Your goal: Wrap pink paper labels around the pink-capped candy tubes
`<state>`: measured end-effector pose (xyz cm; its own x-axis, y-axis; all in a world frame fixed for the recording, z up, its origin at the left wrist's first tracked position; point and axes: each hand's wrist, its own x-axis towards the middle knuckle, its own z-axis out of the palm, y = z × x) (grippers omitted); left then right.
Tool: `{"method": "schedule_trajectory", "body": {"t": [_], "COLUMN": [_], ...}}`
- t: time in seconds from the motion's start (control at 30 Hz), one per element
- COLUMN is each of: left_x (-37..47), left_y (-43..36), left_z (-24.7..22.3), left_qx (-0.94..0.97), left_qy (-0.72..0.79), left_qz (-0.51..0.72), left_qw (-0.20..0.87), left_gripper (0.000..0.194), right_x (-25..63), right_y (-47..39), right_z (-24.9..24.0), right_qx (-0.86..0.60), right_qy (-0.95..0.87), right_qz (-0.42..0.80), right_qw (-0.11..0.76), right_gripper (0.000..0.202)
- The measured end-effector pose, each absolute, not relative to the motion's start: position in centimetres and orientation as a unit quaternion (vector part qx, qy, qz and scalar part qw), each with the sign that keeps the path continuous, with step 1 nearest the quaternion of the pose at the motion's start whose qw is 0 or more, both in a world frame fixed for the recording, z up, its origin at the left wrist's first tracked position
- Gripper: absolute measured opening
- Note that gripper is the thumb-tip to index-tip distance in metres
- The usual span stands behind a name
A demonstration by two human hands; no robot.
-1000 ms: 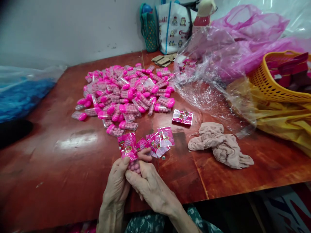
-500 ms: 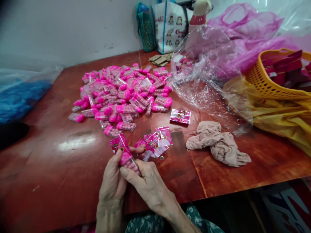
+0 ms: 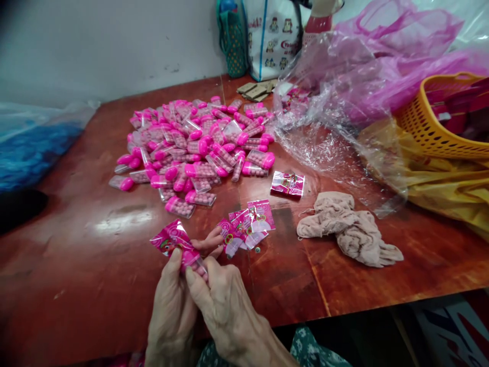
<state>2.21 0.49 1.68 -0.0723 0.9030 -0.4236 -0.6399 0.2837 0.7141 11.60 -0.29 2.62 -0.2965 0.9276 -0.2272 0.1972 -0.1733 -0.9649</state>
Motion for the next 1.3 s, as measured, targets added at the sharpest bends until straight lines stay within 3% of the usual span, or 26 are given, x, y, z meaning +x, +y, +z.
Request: {"method": "schedule_trajectory", "body": {"t": [0.23,0.57,0.8,0.9,1.1,1.3], "left_x": [1.3,2.7,2.6,2.7,3.7,2.8], "left_y": [0.7,-0.3,-0.2,-0.5,-1.8,-1.7], "left_z": [1.8,2.7,3.5,3.8,3.6,3.6], "left_qx": [0.126,0.151,0.087,0.094,0.141,0.071], "left_qy": [0.432,0.449,0.439,0.453,0.480,0.446], "left_qz": [0.576,0.548,0.611,0.647,0.644,0.664], "left_qw": [0.683,0.690,0.653,0.606,0.579,0.596], "left_gripper": [0.034,0.025,0.032,0.034,0.038,0.033], "right_x": [10.7,12.0,11.3,10.2,9.2,9.8], "right_y": [0.3,-0.6,-0.7,-1.4,-3.3,-2.4], "right_z": [1.3,3.8,2.3,1.6,1.2,0.6], "right_qx": [-0.457,-0.509,-0.423,-0.453,-0.502,-0.467], "right_qy": [-0.526,-0.532,-0.543,-0.551,-0.541,-0.546], "right_qz": [0.602,0.574,0.616,0.599,0.528,0.582], "right_qw": [0.389,0.359,0.384,0.364,0.420,0.382], "right_gripper": [0.030,0.032,0.032,0.037,0.038,0.036]}}
